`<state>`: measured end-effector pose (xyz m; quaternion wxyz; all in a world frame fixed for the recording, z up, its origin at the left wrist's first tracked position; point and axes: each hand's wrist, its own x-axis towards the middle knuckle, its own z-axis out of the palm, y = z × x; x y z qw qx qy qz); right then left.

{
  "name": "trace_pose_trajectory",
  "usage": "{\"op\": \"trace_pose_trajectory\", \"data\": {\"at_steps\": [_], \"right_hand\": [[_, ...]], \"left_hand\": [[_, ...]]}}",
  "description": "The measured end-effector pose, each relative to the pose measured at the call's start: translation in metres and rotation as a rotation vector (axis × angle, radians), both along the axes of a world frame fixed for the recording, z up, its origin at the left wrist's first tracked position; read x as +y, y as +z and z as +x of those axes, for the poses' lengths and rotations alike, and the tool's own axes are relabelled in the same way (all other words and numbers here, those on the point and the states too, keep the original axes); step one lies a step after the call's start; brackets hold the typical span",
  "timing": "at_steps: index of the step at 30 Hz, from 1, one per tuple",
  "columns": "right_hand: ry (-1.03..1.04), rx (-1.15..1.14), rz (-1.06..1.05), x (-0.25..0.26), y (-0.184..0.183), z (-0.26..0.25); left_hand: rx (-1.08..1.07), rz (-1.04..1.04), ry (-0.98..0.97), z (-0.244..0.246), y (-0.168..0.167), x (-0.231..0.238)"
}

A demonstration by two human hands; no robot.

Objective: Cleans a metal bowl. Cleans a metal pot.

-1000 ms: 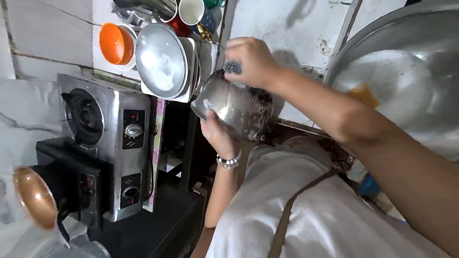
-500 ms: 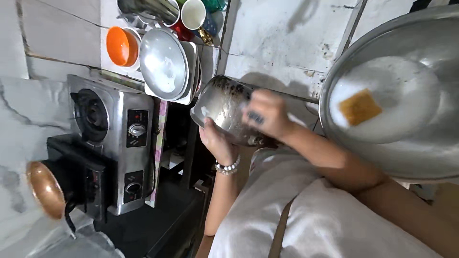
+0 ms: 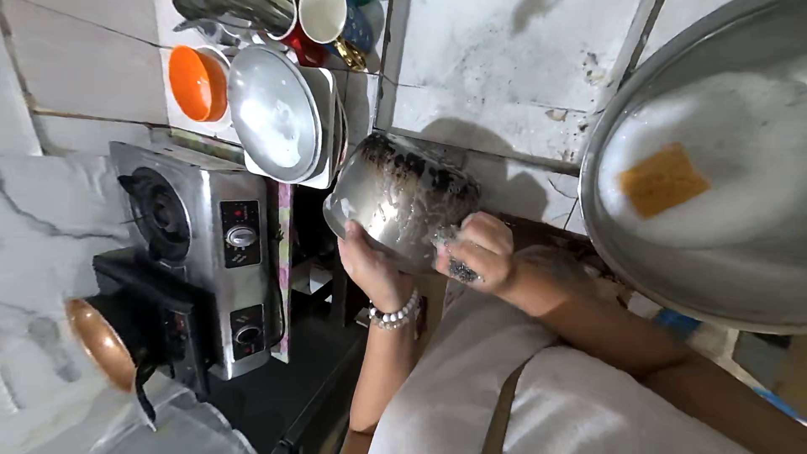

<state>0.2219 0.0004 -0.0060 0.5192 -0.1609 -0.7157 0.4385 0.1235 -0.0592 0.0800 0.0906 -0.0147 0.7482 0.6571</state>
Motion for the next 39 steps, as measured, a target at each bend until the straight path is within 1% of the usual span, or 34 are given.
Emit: {"op": "trace_pose_trajectory", "data": {"at_steps": [1,2,4,6,8,9,11,13,15,16,17,18,19,20,21,23,24,25,26,28,29,30,32,34,35,36,38,39], "right_hand": [[0.011,-0.01,-0.015,0.003,-0.001,0.002],[-0.01,-0.045,-0.081,0.011,-0.003,0.004],[-0.116,-0.105,-0.237,0.024,-0.008,0.004],[-0.154,-0.099,-0.262,0.022,-0.004,0.0],[-0.06,-0.053,-0.172,0.005,0.008,-0.002],[-0.007,-0.031,-0.092,-0.004,0.017,-0.005],[0.111,-0.078,0.042,-0.002,0.042,-0.017],[0.278,-0.266,0.058,0.026,0.074,-0.039],[0.53,-0.614,0.037,0.069,0.104,-0.075],[0.631,-0.767,0.033,0.087,0.114,-0.097],[0.689,-0.861,0.042,0.1,0.118,-0.116],[0.709,-0.9,0.071,0.105,0.118,-0.127],[0.691,-0.876,0.095,0.104,0.116,-0.128],[0.645,-0.789,0.115,0.099,0.111,-0.119],[0.572,-0.635,0.135,0.089,0.099,-0.105],[0.38,-0.248,0.164,0.068,0.065,-0.072],[0.278,-0.096,0.154,0.057,0.045,-0.054],[0.174,-0.003,0.124,0.047,0.025,-0.037],[0.076,0.027,0.073,0.037,0.004,-0.019],[-0.071,-0.012,-0.059,0.017,-0.035,0.008],[-0.112,-0.044,-0.128,0.007,-0.047,0.015],[-0.145,-0.051,-0.174,-0.001,-0.051,0.017],[-0.182,0.011,-0.197,-0.005,-0.039,0.007],[-0.148,0.017,-0.17,0.009,-0.009,-0.009],[-0.098,-0.042,-0.164,0.022,0.011,-0.018],[-0.015,-0.162,-0.167,0.037,0.034,-0.027],[0.265,-0.49,-0.196,0.072,0.078,-0.053],[0.394,-0.626,-0.185,0.089,0.092,-0.073]], "left_hand": [[0.006,0.002,-0.021,0.0,-0.001,-0.002],[0.008,0.012,-0.046,0.001,-0.003,-0.004],[0.026,0.024,-0.054,0.001,-0.004,-0.006],[0.04,0.011,-0.04,-0.001,-0.003,-0.005],[0.033,0.002,-0.054,-0.005,-0.003,-0.006],[0.031,-0.002,-0.073,-0.005,-0.003,-0.008],[0.055,-0.015,-0.135,-0.003,-0.005,-0.012],[0.113,-0.013,-0.203,0.002,-0.011,-0.015],[0.146,-0.042,-0.192,0.007,-0.012,-0.013],[0.139,-0.061,-0.169,0.007,-0.01,-0.011],[0.12,-0.062,-0.146,0.003,-0.007,-0.009],[0.094,-0.046,-0.137,-0.003,-0.005,-0.008],[0.066,-0.027,-0.135,-0.01,-0.002,-0.007],[0.043,-0.014,-0.136,-0.016,0.0,-0.007],[0.02,0.005,-0.141,-0.021,0.001,-0.006],[-0.024,0.042,-0.149,-0.027,0.003,-0.005],[-0.042,0.047,-0.153,-0.028,0.005,-0.005],[-0.056,0.047,-0.161,-0.028,0.005,-0.005],[-0.065,0.045,-0.168,-0.029,0.006,-0.005],[-0.069,0.05,-0.191,-0.032,0.006,-0.008],[-0.062,0.058,-0.203,-0.034,0.006,-0.009],[-0.052,0.058,-0.207,-0.036,0.005,-0.009],[-0.043,0.039,-0.208,-0.038,0.004,-0.009],[-0.044,0.041,-0.241,-0.042,0.003,-0.013],[-0.042,0.041,-0.258,-0.043,0.003,-0.014],[-0.036,0.031,-0.267,-0.043,0.003,-0.014],[-0.022,-0.019,-0.269,-0.038,0.005,-0.011],[-0.011,-0.053,-0.268,-0.035,0.006,-0.009]]}}
